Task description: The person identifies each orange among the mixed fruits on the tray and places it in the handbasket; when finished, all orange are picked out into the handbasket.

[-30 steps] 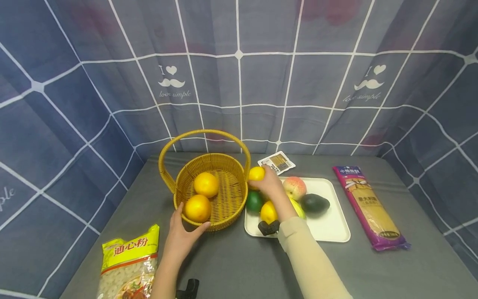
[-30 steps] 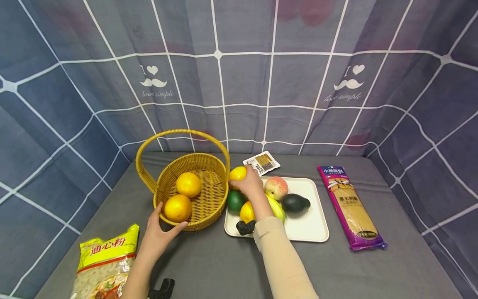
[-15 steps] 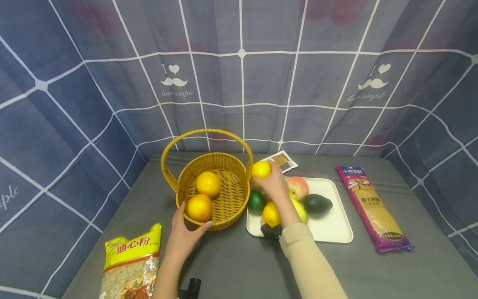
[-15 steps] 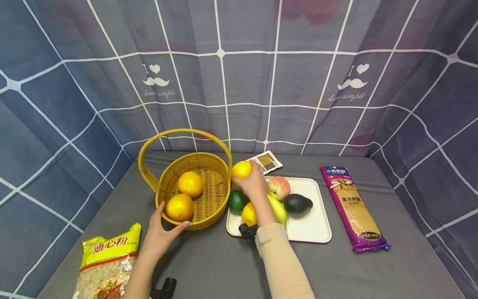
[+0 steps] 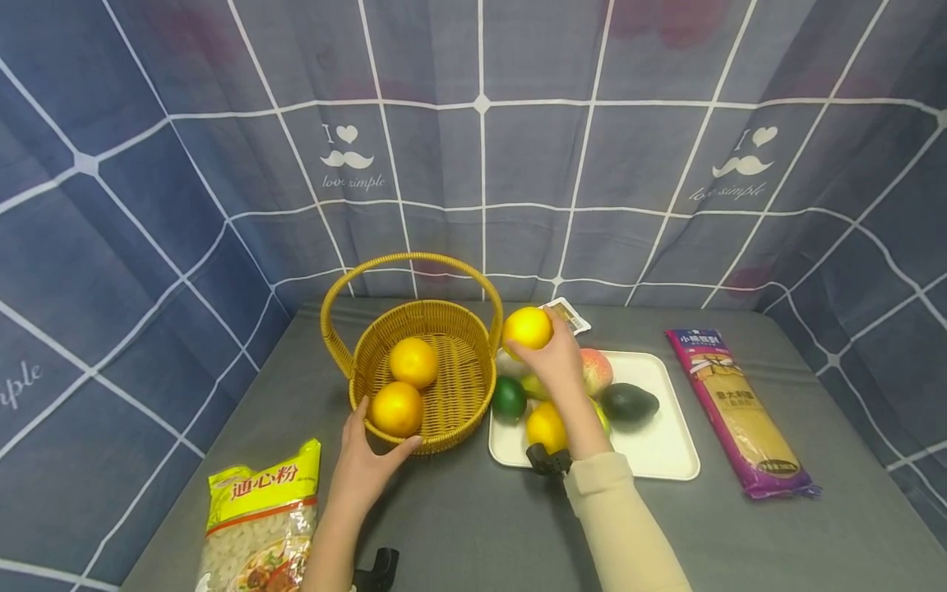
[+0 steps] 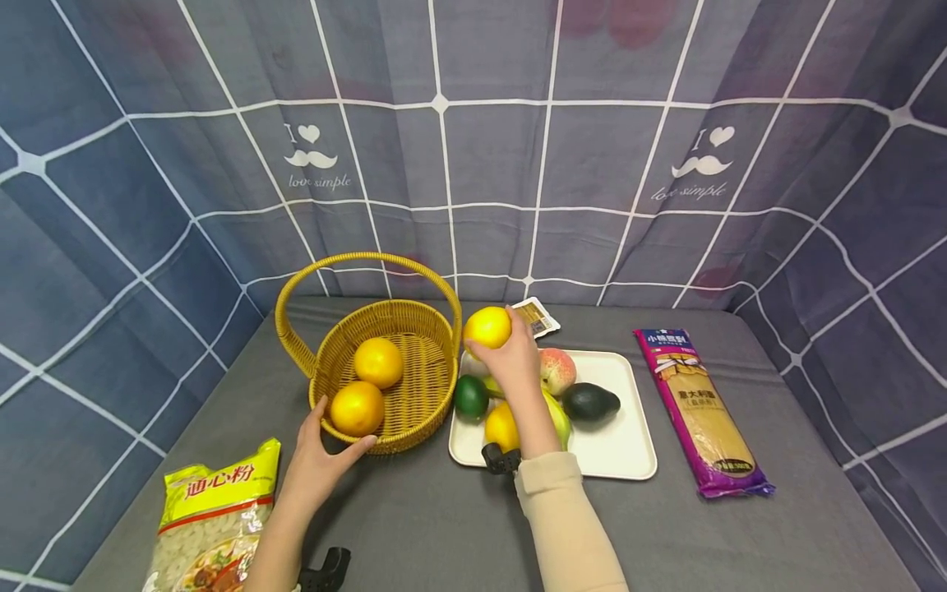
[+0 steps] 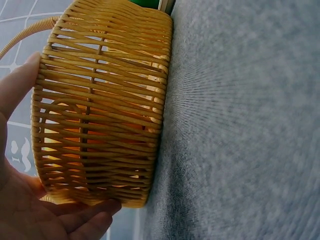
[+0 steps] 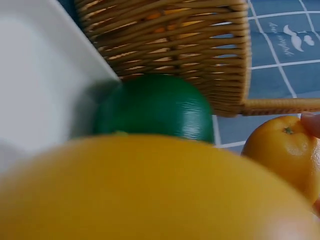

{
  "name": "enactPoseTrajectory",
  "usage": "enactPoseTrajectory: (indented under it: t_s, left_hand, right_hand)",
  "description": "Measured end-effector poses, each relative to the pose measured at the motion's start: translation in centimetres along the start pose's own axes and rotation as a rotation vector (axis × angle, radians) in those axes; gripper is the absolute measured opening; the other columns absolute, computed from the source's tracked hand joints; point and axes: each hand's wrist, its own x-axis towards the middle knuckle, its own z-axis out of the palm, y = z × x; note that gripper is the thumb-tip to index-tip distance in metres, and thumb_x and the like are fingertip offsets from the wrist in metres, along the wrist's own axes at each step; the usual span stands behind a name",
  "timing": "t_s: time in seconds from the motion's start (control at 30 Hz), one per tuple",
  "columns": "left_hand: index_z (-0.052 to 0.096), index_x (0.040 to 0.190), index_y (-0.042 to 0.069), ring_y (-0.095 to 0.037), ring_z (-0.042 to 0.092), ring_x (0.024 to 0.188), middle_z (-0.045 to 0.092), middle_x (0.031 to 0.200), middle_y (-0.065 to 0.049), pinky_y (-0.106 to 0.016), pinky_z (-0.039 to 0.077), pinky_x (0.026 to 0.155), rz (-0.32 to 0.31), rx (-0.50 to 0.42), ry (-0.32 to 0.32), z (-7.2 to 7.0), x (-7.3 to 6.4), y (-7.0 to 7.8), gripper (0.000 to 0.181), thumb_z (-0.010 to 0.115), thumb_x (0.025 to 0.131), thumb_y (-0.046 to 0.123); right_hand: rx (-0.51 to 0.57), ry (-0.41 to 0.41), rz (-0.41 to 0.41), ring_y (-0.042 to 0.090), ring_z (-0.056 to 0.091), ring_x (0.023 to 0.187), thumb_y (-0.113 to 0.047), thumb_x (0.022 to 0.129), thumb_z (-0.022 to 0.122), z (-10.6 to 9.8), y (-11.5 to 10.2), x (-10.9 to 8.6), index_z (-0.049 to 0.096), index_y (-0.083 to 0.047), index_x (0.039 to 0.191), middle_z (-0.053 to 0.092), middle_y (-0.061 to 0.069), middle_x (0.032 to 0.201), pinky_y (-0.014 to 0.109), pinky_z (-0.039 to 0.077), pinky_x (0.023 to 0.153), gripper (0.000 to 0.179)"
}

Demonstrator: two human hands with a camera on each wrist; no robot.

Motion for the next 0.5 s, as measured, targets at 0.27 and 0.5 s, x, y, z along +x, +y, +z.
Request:
enactPoseTrajectory:
  t_s: [0.27, 0.5]
  left_hand:
    - [0.008, 0.156, 0.013, -0.045, 0.020, 0.139, 0.009, 0.157, -0.023, -0.064, 0.024, 0.105, -0.003, 0.003, 0.003, -0.1, -0.2, -0.1, 0.116, 0.073, 0.074, 0.063]
    - [0.008, 0.156, 0.014, -0.044, 0.020, 0.140, 0.010, 0.157, -0.022, -0.064, 0.025, 0.105, 0.010, 0.004, 0.004, 0.0, 0.1, -0.1, 0.116, 0.073, 0.074, 0.063]
  right_hand:
    - [0.058, 0.008, -0.032, 0.030, 0.046, 0.126, -0.041, 0.073, 0.082, -1.8, -2.0, -1.0, 0.040, -0.013, 0.146, 0.041, 0.010, 0.146, 0.046, 0.040, 0.101, 0.089]
    - [0.140, -0.003, -0.046, 0.029, 0.051, 0.117, -0.041, 0.072, 0.084, -3.5, -3.9, -2.3, 0.039, -0.017, 0.148, 0.042, 0.008, 0.145, 0.043, 0.046, 0.096, 0.092]
